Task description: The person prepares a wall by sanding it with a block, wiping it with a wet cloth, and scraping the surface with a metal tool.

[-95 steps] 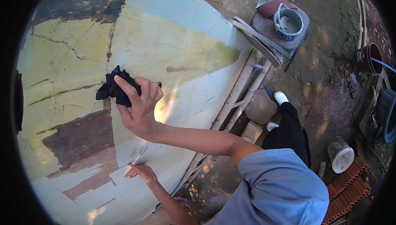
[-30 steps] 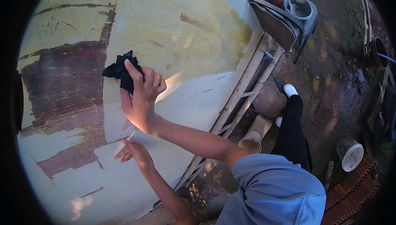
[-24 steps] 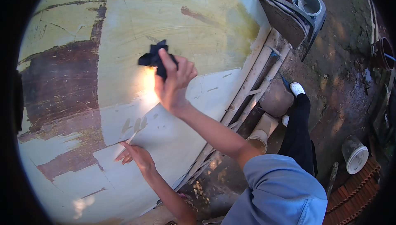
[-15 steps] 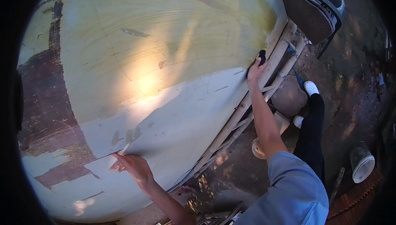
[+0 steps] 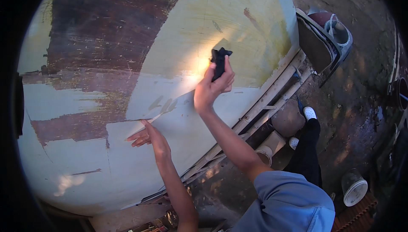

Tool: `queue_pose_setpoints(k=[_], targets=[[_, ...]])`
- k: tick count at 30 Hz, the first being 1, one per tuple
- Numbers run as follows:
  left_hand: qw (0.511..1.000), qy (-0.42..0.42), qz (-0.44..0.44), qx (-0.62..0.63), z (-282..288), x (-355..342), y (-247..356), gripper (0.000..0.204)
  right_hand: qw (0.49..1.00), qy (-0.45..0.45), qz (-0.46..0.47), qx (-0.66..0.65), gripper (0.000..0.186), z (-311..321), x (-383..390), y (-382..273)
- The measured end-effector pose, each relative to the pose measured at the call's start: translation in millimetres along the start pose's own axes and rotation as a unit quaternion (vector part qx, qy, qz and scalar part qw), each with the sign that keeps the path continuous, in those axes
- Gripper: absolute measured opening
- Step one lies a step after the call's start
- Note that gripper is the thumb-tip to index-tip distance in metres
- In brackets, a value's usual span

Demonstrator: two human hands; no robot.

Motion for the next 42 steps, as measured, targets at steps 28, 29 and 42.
queue_pose_setpoints(k=[28, 29, 42], targets=[[0.990, -0.118, -0.075, -0.018, -12, -1, 14, 0.127, 0.632, -0.246, 0.735, 0.011, 0.057, -90, 173, -298], [0.991, -0.106, -0.081, -0.015, -11, -2, 12, 0.127, 0.612, -0.232, 0.756, -0.021, 0.055, -107, 192, -345], [0.984, -0.090, -0.138, 0.064, -8, 3, 15, 0.122, 0.535, -0.264, 0.802, -0.035, 0.055, -143, 223, -477]])
Point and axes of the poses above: each hand's wrist, its own x-axis away from the middle knuckle, its own z-axis out of the back of the hand, y = z × x, the point moved 9 cm from there along -x, towards the middle knuckle, and after that the axes turned 3 degrees about -z, right-handed, at the moved point
